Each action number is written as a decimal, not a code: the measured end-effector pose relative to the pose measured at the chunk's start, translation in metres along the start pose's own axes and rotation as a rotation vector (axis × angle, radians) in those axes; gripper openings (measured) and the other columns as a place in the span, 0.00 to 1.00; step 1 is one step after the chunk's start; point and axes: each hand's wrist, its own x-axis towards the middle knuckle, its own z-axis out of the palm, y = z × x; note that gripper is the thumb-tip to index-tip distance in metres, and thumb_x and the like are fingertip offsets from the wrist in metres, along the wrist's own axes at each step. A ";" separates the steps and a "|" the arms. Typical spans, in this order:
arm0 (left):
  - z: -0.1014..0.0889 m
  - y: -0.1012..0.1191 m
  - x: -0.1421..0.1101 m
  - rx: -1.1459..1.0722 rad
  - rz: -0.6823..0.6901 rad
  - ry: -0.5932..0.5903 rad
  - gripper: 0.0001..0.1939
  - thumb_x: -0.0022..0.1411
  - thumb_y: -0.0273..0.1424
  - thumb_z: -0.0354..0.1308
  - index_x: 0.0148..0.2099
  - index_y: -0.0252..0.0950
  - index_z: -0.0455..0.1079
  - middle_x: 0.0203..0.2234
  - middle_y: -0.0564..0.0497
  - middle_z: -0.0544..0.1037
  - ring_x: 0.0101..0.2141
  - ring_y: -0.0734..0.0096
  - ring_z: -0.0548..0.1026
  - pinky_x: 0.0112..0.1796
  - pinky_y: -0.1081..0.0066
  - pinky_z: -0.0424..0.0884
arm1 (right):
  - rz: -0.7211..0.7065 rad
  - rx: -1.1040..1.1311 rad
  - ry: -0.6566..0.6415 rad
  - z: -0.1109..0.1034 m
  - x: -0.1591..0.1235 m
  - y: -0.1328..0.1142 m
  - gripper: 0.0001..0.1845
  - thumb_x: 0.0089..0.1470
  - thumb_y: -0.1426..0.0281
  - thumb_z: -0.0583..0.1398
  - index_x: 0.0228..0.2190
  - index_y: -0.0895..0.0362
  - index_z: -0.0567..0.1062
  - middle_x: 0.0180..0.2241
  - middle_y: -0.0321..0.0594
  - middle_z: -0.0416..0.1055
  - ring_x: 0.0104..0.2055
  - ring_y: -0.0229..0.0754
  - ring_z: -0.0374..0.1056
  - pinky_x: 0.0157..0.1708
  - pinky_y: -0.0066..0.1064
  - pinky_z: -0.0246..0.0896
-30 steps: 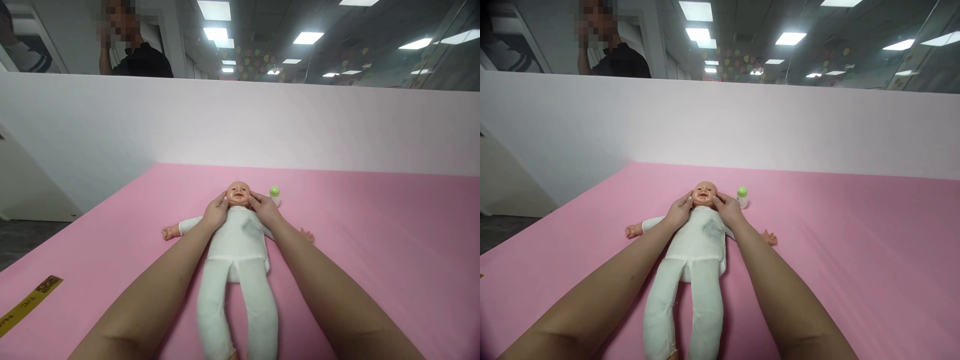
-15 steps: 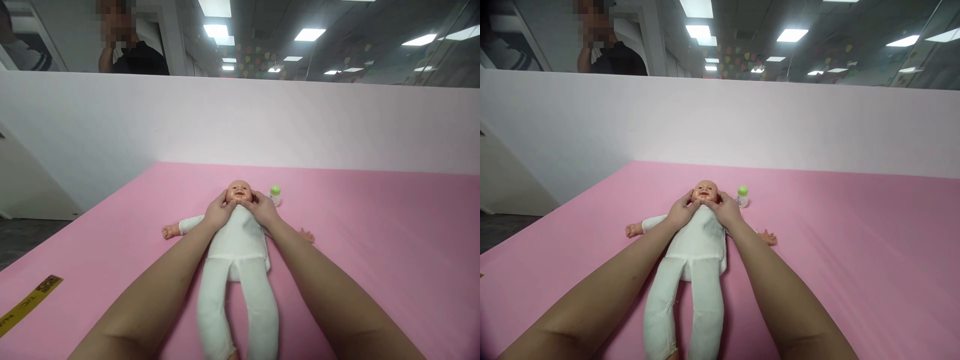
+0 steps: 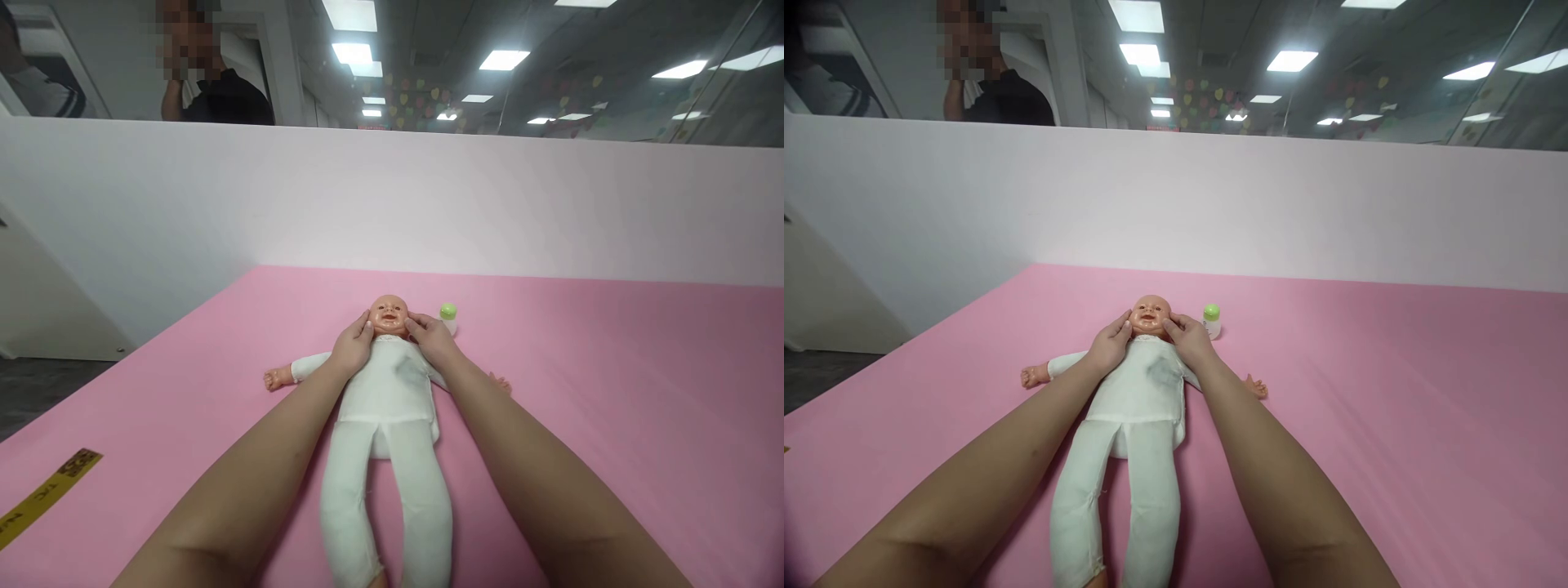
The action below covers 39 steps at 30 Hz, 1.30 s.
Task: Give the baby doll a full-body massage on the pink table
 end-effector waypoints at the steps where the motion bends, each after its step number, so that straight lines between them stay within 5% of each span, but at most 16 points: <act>1: -0.001 0.003 -0.002 0.033 0.002 -0.005 0.36 0.73 0.52 0.52 0.74 0.37 0.60 0.70 0.43 0.64 0.69 0.54 0.62 0.68 0.58 0.55 | -0.010 -0.050 0.017 0.002 -0.002 -0.001 0.29 0.58 0.49 0.66 0.54 0.54 0.78 0.51 0.43 0.80 0.51 0.49 0.76 0.55 0.42 0.70; 5: -0.002 0.016 -0.009 0.126 0.006 -0.039 0.45 0.67 0.56 0.59 0.76 0.38 0.55 0.68 0.40 0.67 0.64 0.48 0.70 0.63 0.56 0.63 | -0.026 -0.261 0.095 0.010 -0.008 -0.009 0.37 0.48 0.48 0.73 0.54 0.53 0.76 0.49 0.44 0.79 0.49 0.50 0.75 0.52 0.42 0.70; 10: -0.001 0.020 -0.011 0.170 0.023 -0.038 0.44 0.66 0.53 0.62 0.76 0.39 0.57 0.66 0.40 0.70 0.60 0.48 0.74 0.59 0.58 0.67 | -0.006 -0.355 0.141 0.014 -0.008 -0.010 0.38 0.47 0.48 0.73 0.53 0.53 0.75 0.48 0.45 0.79 0.49 0.51 0.75 0.51 0.43 0.70; 18: 0.001 0.006 -0.001 0.001 -0.008 -0.004 0.35 0.73 0.47 0.55 0.74 0.37 0.60 0.69 0.44 0.66 0.68 0.55 0.65 0.68 0.60 0.56 | -0.004 -0.010 0.007 0.004 0.002 0.004 0.30 0.53 0.58 0.71 0.56 0.53 0.76 0.55 0.43 0.78 0.56 0.48 0.75 0.59 0.42 0.69; 25: 0.000 0.007 0.001 -0.075 -0.009 0.016 0.31 0.76 0.46 0.49 0.71 0.33 0.65 0.69 0.43 0.66 0.69 0.58 0.63 0.69 0.60 0.55 | 0.030 0.099 -0.032 -0.002 0.003 0.002 0.25 0.59 0.55 0.66 0.54 0.53 0.78 0.51 0.42 0.81 0.54 0.49 0.76 0.57 0.45 0.71; 33: 0.000 0.022 -0.010 0.191 0.000 -0.026 0.49 0.64 0.59 0.60 0.76 0.38 0.56 0.66 0.39 0.69 0.61 0.47 0.73 0.60 0.57 0.66 | 0.009 -0.275 0.090 0.011 -0.010 -0.015 0.40 0.46 0.46 0.73 0.54 0.54 0.75 0.50 0.46 0.79 0.50 0.50 0.75 0.51 0.42 0.71; 39: 0.001 0.018 -0.009 0.176 0.005 -0.003 0.43 0.67 0.55 0.59 0.75 0.39 0.58 0.67 0.40 0.69 0.62 0.49 0.72 0.61 0.58 0.65 | 0.011 -0.377 0.113 0.013 -0.006 -0.011 0.34 0.50 0.50 0.72 0.52 0.54 0.75 0.48 0.45 0.80 0.49 0.50 0.75 0.50 0.40 0.70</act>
